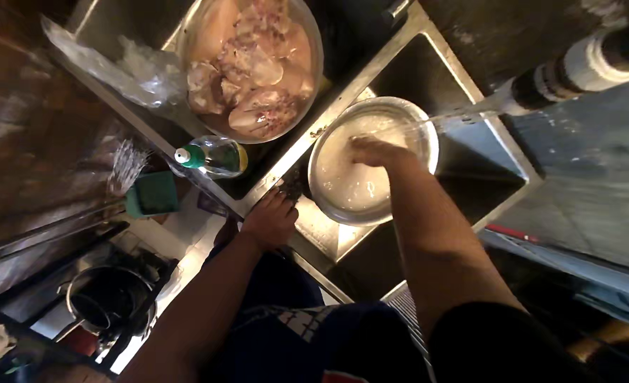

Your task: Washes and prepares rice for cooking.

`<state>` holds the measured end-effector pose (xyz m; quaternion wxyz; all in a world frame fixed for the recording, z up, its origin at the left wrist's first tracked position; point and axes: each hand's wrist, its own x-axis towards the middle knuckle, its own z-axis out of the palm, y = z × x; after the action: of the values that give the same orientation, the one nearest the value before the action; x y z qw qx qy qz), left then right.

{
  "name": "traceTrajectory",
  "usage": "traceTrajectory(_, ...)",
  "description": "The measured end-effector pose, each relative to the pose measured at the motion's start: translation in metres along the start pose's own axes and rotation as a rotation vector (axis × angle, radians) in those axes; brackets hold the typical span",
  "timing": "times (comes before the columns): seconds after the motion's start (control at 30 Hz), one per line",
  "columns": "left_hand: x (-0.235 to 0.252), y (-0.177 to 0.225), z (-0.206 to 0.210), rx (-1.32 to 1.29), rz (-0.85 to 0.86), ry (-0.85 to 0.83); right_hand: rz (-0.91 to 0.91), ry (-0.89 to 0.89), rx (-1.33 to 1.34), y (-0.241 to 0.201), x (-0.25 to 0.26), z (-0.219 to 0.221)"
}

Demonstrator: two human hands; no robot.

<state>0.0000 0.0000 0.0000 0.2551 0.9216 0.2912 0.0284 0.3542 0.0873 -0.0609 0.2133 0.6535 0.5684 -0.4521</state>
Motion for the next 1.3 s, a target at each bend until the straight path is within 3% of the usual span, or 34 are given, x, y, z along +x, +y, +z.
traceTrajectory(0.13, 0.0, 0.0, -0.002, 0.008, -0.011, -0.018, 0.096, -0.073, -0.015, -0.042, -0.023, -0.06)
traceTrajectory(0.23, 0.001, 0.001, 0.0, 0.003, -0.01, -0.017, 0.009, -0.039, -0.002, -0.047, -0.024, -0.079)
traceTrajectory(0.37, 0.0, 0.0, -0.001, 0.019, -0.001, -0.013, 0.037, -0.007, 0.066, -0.063, -0.035, -0.095)
traceTrajectory(0.47, 0.0, 0.0, -0.001, 0.029, -0.004, -0.01, 0.072, 0.127, 0.288, -0.063, -0.045, -0.092)
traceTrajectory(0.63, 0.0, -0.001, -0.001, 0.009, -0.001, -0.013, -0.017, 0.428, 0.822, -0.062, -0.053, -0.075)
traceTrajectory(0.8, 0.001, 0.001, -0.008, 0.016, -0.02, -0.093, -0.096, 0.59, 1.119, -0.073, -0.061, -0.069)
traceTrajectory(0.87, 0.001, 0.001, -0.007, 0.008, -0.026, -0.095, -0.074, 0.677, 1.075, -0.074, -0.065, -0.072)
traceTrajectory(0.97, 0.001, 0.002, -0.006, 0.008, -0.028, -0.084, -0.001, 0.808, 0.722, -0.066, -0.066, -0.081)
traceTrajectory(1.1, -0.001, 0.001, -0.003, 0.027, -0.013, -0.004, 0.104, 0.62, 0.293, -0.06, -0.059, -0.094)
traceTrajectory(1.17, 0.0, 0.001, -0.005, 0.009, -0.025, -0.065, 0.145, 0.546, 0.13, -0.051, -0.045, -0.092)
traceTrajectory(1.3, 0.0, 0.001, -0.001, 0.031, -0.019, 0.004, 0.225, 0.477, -0.044, -0.044, -0.032, -0.084)
